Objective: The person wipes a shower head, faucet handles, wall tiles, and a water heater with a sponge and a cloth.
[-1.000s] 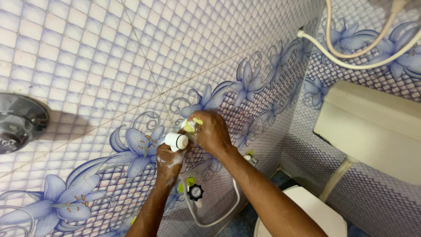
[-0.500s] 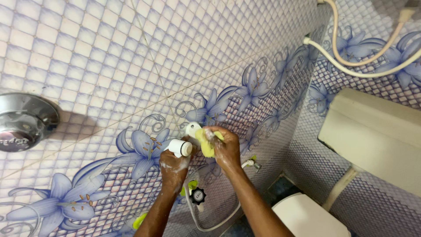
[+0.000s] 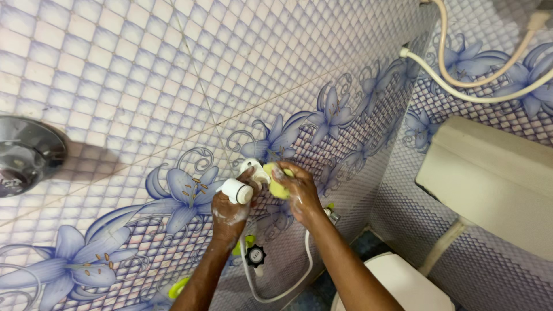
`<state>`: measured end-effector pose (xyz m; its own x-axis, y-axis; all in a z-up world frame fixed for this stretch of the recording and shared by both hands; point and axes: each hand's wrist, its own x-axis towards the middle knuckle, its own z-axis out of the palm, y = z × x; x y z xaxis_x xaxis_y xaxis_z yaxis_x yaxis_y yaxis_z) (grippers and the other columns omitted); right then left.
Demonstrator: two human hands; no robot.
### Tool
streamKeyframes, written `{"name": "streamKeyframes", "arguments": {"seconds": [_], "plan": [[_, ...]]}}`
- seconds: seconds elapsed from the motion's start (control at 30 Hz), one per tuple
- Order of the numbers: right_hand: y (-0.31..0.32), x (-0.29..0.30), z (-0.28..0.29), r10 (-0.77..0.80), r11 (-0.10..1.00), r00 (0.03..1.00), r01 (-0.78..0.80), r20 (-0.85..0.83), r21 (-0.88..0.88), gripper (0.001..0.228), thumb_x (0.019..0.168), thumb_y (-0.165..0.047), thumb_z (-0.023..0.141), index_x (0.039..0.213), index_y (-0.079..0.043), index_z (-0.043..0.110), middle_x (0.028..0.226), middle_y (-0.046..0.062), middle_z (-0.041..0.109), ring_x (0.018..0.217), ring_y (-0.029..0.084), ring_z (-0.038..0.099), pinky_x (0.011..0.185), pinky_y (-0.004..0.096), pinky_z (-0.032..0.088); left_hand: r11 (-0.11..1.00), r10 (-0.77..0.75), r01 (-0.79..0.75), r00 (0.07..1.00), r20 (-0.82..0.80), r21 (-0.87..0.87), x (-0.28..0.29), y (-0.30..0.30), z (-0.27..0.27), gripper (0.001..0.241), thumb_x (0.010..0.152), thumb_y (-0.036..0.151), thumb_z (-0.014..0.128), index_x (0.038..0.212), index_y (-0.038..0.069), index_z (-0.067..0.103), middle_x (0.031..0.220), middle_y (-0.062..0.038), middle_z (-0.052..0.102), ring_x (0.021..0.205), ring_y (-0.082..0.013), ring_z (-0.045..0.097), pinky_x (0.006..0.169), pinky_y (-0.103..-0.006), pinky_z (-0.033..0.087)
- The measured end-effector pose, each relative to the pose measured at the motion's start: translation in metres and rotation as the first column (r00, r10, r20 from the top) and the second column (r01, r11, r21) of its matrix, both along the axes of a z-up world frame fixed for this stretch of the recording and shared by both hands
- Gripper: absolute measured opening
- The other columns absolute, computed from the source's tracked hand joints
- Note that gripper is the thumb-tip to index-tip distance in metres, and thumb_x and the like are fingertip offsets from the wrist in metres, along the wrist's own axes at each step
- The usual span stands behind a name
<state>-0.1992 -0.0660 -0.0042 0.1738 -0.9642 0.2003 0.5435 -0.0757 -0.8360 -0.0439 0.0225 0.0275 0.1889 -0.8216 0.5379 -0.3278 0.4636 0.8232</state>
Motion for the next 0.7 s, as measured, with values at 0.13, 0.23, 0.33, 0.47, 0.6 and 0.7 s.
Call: {"name": "streamKeyframes", "arguments": {"seconds": [0.13, 0.23, 0.33, 0.47, 0.6, 0.7], "plan": [[-0.015, 0.020, 0.019, -0.110, 0.994, 0.979, 0.111, -0.173, -0.006, 0.027, 0.088, -0.010, 0.075, 0.113, -0.003, 0.073, 0.104, 0.008, 0.077, 0.091, 0.016, 0.074, 0.082, 0.029, 0.062, 0.968, -0.100, 0.136, 0.980, -0.174, 0.212, -0.002, 0.003, 0.002, 0.048, 0.092, 0.012, 0.067, 0.140, 0.017, 0.065, 0.088, 0.002, 0.075, 0.077, -0.0053, 0.066, 0.071, -0.0230, 0.057], [-0.005, -0.006, 0.022, -0.114, 0.955, 0.937, 0.012, -0.329, -0.297, 0.025, 0.089, -0.011, 0.076, 0.112, -0.003, 0.074, 0.104, 0.010, 0.078, 0.093, 0.016, 0.074, 0.082, 0.030, 0.062, 0.966, -0.037, 0.090, 0.976, -0.212, 0.244, -0.011, -0.001, 0.007, 0.055, 0.087, 0.010, 0.073, 0.141, 0.017, 0.065, 0.087, 0.002, 0.074, 0.076, -0.0053, 0.063, 0.069, -0.0232, 0.053], [-0.020, -0.003, 0.030, -0.309, 0.855, 0.784, -0.019, -0.539, -0.518, 0.020, 0.091, -0.015, 0.076, 0.108, -0.006, 0.077, 0.103, 0.007, 0.079, 0.091, 0.014, 0.075, 0.080, 0.028, 0.063, 0.970, 0.054, 0.014, 0.961, -0.271, 0.243, -0.014, 0.004, -0.003, 0.052, 0.085, 0.008, 0.076, 0.136, 0.014, 0.068, 0.086, 0.001, 0.074, 0.074, -0.0061, 0.063, 0.067, -0.0239, 0.052], [-0.012, 0.018, 0.036, -0.257, 0.945, 0.910, 0.166, -0.325, -0.281, 0.019, 0.089, -0.009, 0.076, 0.107, -0.004, 0.073, 0.100, 0.008, 0.076, 0.087, 0.015, 0.071, 0.076, 0.031, 0.058, 0.982, 0.136, -0.078, 0.926, -0.351, 0.174, -0.023, -0.004, -0.004, 0.042, 0.085, 0.007, 0.077, 0.127, 0.007, 0.074, 0.085, 0.000, 0.074, 0.072, -0.0076, 0.065, 0.065, -0.0252, 0.053], [0.016, -0.006, 0.051, -0.364, 0.794, 0.785, -0.019, -0.502, -0.607, 0.016, 0.084, -0.004, 0.077, 0.100, -0.007, 0.075, 0.096, 0.008, 0.078, 0.088, 0.017, 0.074, 0.080, 0.031, 0.059, 0.981, 0.195, -0.177, 0.931, -0.308, 0.085, -0.026, -0.003, -0.008, 0.040, 0.080, 0.007, 0.079, 0.120, 0.005, 0.075, 0.085, -0.002, 0.076, 0.073, -0.0092, 0.066, 0.065, -0.0262, 0.054], [0.009, 0.005, 0.074, -0.622, 0.562, 0.627, -0.060, -0.469, -0.825, 0.019, 0.078, 0.005, 0.074, 0.094, -0.006, 0.076, 0.093, 0.010, 0.077, 0.084, 0.021, 0.074, 0.078, 0.034, 0.058, 0.947, 0.317, -0.320, 0.925, -0.211, 0.020, -0.029, -0.005, -0.017, 0.036, 0.080, 0.008, 0.077, 0.116, 0.002, 0.077, 0.084, -0.004, 0.076, 0.073, -0.0124, 0.066, 0.065, -0.0287, 0.053]]}}
